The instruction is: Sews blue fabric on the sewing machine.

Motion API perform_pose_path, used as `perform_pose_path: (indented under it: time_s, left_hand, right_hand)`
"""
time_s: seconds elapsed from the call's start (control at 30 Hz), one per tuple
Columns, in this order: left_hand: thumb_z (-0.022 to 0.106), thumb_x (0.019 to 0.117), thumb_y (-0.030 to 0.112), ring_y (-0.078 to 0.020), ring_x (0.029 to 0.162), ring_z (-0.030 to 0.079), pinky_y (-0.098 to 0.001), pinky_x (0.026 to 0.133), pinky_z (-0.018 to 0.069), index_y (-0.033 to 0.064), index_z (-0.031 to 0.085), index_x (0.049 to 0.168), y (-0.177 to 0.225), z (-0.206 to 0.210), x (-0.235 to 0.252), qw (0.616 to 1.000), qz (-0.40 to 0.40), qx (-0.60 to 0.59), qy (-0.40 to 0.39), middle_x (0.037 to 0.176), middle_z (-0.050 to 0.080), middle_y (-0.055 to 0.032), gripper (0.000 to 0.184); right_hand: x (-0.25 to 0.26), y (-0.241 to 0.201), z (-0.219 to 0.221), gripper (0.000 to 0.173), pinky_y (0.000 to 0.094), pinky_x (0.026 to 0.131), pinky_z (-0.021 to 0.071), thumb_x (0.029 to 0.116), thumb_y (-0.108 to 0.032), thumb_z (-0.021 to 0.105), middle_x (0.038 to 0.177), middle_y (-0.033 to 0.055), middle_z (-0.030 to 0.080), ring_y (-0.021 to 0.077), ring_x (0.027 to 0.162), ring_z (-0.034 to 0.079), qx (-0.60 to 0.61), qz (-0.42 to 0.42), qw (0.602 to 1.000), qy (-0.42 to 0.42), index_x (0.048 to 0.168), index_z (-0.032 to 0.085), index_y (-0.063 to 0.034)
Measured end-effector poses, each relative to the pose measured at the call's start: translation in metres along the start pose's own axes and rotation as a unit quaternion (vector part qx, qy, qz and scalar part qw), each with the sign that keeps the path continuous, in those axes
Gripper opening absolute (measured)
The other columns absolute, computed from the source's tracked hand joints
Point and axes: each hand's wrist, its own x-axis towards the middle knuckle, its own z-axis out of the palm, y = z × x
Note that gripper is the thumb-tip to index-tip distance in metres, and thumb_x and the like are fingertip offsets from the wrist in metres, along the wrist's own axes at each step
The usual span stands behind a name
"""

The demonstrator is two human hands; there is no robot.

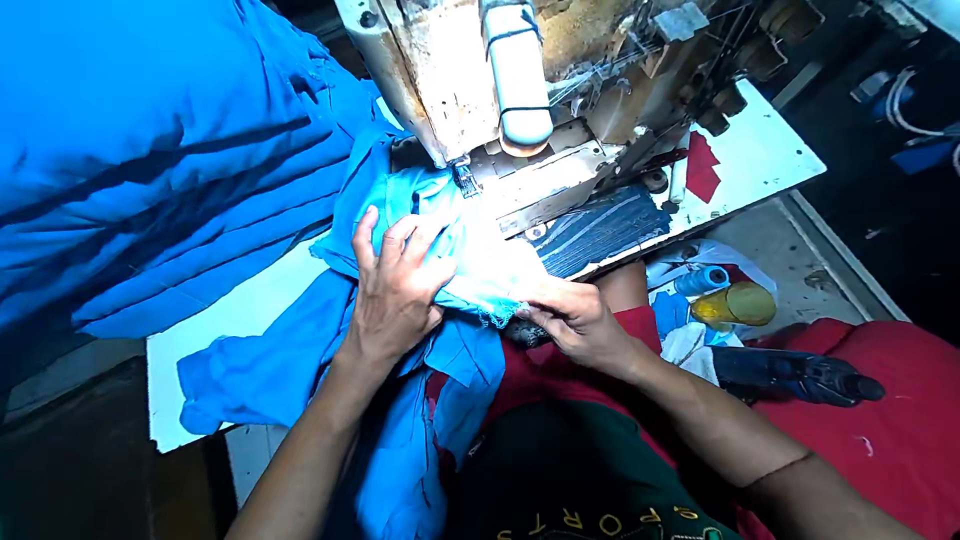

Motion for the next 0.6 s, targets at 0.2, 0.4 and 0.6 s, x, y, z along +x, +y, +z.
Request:
perform_pose_path:
  time_s: [0.2, 0.4, 0.6]
  left_hand:
    - [0.062, 0.0848, 0.017, -0.0362, 0.141, 0.045, -0.0692, 0.120, 0.0146, 0.0114, 0.075, 0.094, -0.006, -0.002, 0.009, 1.000, -0.026, 0.002, 0.011, 0.145, 0.057, -0.0131, 0.017]
    - [0.063, 0.0828, 0.019, -0.0385, 0.143, 0.044, -0.0689, 0.119, 0.0195, 0.0098, 0.074, 0.112, -0.021, -0.004, 0.019, 0.998, -0.044, -0.006, 0.048, 0.151, 0.052, -0.0138, 0.033]
    - [0.070, 0.0804, 0.037, -0.0356, 0.140, 0.045, -0.0590, 0.112, 0.0359, 0.0128, 0.057, 0.141, -0.056, -0.017, 0.022, 0.992, -0.097, -0.081, -0.006, 0.153, 0.048, -0.0121, 0.067]
  right_hand:
    - [0.009, 0.009, 0.005, 0.013, 0.0259, 0.075, 0.0588, 0.0993, -0.009, 0.064, 0.089, 0.0047, 0.072, 0.0077, 0.081, 0.068, -0.014, 0.053, 0.998, 0.042, 0.097, 0.075, -0.0011]
    - [0.041, 0.030, 0.010, 0.011, 0.0259, 0.069, 0.0559, 0.0989, -0.007, 0.063, 0.086, 0.0044, 0.068, 0.0081, 0.075, 0.064, -0.023, 0.040, 0.997, 0.057, 0.094, 0.072, -0.0018]
    - [0.061, 0.027, 0.009, 0.006, 0.0249, 0.052, 0.0490, 0.0999, -0.009, 0.064, 0.077, 0.0051, 0.062, 0.0100, 0.059, 0.055, 0.006, 0.070, 0.996, 0.057, 0.101, 0.067, -0.0035]
